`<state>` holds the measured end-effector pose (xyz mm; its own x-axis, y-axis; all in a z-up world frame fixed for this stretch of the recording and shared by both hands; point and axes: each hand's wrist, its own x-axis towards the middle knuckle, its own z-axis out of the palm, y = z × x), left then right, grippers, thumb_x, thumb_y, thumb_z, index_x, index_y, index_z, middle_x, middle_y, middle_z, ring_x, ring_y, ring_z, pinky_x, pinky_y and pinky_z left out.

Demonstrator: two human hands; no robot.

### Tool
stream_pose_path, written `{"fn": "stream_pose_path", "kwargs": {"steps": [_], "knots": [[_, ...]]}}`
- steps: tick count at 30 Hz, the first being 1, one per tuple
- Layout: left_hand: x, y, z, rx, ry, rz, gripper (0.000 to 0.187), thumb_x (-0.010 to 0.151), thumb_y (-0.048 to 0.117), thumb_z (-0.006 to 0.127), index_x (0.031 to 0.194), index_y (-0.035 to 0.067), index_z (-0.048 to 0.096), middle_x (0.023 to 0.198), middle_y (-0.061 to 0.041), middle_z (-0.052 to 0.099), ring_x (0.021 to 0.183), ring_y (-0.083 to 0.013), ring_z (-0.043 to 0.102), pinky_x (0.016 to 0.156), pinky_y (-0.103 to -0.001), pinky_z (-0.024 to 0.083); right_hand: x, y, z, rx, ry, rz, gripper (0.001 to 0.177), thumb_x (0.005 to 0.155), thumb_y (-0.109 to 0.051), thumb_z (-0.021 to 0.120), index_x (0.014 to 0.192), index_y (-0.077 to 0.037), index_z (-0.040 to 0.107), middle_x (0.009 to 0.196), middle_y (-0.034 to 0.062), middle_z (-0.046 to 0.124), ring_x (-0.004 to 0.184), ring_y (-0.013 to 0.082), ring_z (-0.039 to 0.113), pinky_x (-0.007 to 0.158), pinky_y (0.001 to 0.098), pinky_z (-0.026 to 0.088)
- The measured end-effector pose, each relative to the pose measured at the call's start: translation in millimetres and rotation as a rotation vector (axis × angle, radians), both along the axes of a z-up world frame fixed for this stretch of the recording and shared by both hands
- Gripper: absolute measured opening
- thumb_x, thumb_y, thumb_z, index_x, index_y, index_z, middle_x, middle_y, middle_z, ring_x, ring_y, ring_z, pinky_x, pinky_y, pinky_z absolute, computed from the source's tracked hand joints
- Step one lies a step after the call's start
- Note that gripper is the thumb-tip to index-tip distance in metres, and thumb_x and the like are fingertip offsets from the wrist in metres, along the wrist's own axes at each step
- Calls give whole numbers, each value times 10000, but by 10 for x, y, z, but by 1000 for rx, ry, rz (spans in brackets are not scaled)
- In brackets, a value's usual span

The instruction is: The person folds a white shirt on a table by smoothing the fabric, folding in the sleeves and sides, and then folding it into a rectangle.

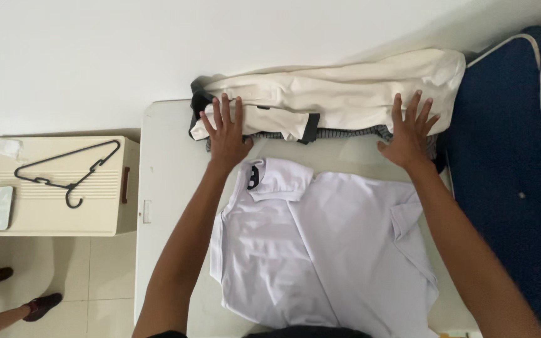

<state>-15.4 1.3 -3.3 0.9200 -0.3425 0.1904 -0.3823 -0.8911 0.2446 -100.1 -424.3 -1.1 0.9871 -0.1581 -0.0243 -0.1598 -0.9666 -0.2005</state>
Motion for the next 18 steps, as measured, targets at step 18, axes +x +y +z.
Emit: {"fn": "stream_pose_path", "kwargs": {"steps": [18], "knots": [[-2896, -23, -981, -320, -101, -139, 527, 966, 160, 574, 1449, -45, 520, 1578, -280, 383, 1500, -457, 324, 1229, -616, 229, -2755, 1798, -1066, 242, -118, 131, 615, 976, -263, 568, 1497, 36, 433, 1635, 295, 275, 1542, 465, 180, 1221, 637, 92]]}}
